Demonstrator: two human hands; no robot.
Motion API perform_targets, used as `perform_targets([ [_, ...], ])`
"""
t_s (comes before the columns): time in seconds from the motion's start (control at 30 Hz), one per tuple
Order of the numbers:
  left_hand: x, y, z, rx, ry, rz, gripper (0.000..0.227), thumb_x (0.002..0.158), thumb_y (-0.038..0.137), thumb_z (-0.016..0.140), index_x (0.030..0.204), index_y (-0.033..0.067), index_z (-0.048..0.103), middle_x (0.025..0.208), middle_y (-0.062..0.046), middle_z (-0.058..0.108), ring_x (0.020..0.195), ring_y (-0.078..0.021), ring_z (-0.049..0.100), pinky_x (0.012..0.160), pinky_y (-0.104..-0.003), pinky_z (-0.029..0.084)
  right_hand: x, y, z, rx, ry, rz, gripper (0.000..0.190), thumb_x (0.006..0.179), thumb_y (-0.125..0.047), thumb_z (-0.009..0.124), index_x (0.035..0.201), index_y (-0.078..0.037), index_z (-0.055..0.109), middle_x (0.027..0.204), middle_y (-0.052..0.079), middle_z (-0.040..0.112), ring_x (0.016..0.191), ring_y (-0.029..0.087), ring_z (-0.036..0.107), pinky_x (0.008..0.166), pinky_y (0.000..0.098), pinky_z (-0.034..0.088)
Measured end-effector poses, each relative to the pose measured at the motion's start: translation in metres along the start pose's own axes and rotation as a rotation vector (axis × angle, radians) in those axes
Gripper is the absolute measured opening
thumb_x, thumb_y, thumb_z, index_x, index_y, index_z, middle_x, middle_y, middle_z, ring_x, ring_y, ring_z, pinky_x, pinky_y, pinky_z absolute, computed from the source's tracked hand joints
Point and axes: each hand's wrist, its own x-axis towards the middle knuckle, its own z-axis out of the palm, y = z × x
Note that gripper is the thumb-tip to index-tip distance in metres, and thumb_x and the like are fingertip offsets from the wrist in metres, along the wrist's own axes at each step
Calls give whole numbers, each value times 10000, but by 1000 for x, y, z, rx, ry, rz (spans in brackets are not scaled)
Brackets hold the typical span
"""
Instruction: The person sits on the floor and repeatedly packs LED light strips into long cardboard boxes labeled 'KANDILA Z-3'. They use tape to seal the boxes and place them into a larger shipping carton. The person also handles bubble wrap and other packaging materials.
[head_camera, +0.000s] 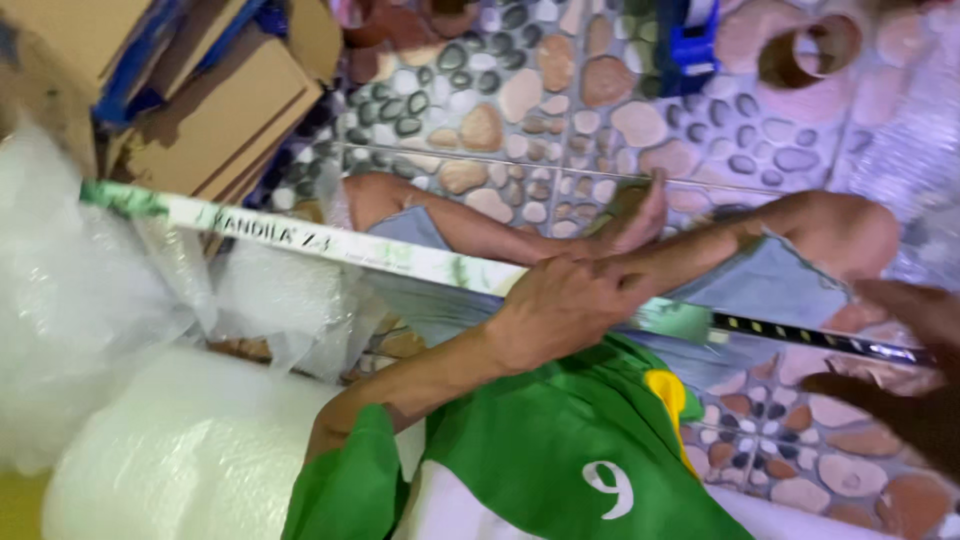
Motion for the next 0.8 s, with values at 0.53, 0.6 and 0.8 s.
perform_targets([
  [0.53,-111,-303,-4,324,130,-907,862,845,145,813,1588,90,380,1592,-269,418,1459,-464,368,1106,-663,387,4,-105,56,869,-322,487,242,862,-275,872,859,-69,747,614,74,625,584,169,524,566,328,388],
  [0.6,-139,-281,5,78,130,-1116,1025,950,548,907,1591,52,280,1607,-264,408,1481,-459,361,1057,-685,419,0,-139,62,1079,-353,522,222,863,-188,860,813,-18,725,571,91,520,564,171,426,518,322,333],
  [0.8,-187,-233,55,-302,-29,-1104,151,951,225,642,1064,169,726,987,-168,778,975,-489,679,810,-556,482,-23,-200,119,675,-33,-7,279,794,-401,834,874,-146,754,1035,94,672,930,320,604,875,452,495],
])
